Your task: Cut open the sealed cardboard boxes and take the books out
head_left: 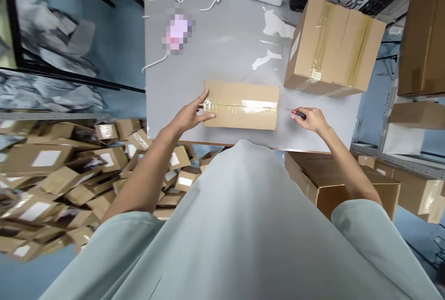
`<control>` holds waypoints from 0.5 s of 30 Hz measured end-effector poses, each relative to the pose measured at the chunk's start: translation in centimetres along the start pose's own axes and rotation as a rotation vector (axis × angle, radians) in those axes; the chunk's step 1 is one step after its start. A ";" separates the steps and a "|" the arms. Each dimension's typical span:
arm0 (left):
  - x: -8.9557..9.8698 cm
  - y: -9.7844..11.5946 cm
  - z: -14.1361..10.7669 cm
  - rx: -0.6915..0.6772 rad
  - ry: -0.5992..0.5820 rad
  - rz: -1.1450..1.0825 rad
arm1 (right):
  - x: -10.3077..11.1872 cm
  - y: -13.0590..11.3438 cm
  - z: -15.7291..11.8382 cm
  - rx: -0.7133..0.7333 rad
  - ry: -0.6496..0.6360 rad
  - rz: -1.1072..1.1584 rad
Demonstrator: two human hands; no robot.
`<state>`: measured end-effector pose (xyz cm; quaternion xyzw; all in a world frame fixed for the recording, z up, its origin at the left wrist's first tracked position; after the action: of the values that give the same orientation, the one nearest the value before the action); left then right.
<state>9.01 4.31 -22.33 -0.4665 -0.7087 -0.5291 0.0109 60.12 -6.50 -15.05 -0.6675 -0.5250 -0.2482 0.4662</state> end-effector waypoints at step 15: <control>3.4 -3.0 -0.9 0.097 -0.019 -0.280 | -13.4 -10.5 3.8 -0.447 0.269 1.226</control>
<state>4.69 5.82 -22.43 -0.3670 -0.7916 -0.4862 -0.0470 45.33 -9.25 -23.96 -0.8890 0.0764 -0.1221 0.4346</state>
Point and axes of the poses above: each hand's wrist, its own z-axis towards the middle knuckle, its own x-axis out of the back of the hand, y = z × x, the point moved 2 cm from there along z, towards the middle knuckle, and after that the axes turned 8 degrees about -y, right-handed, at the moved point
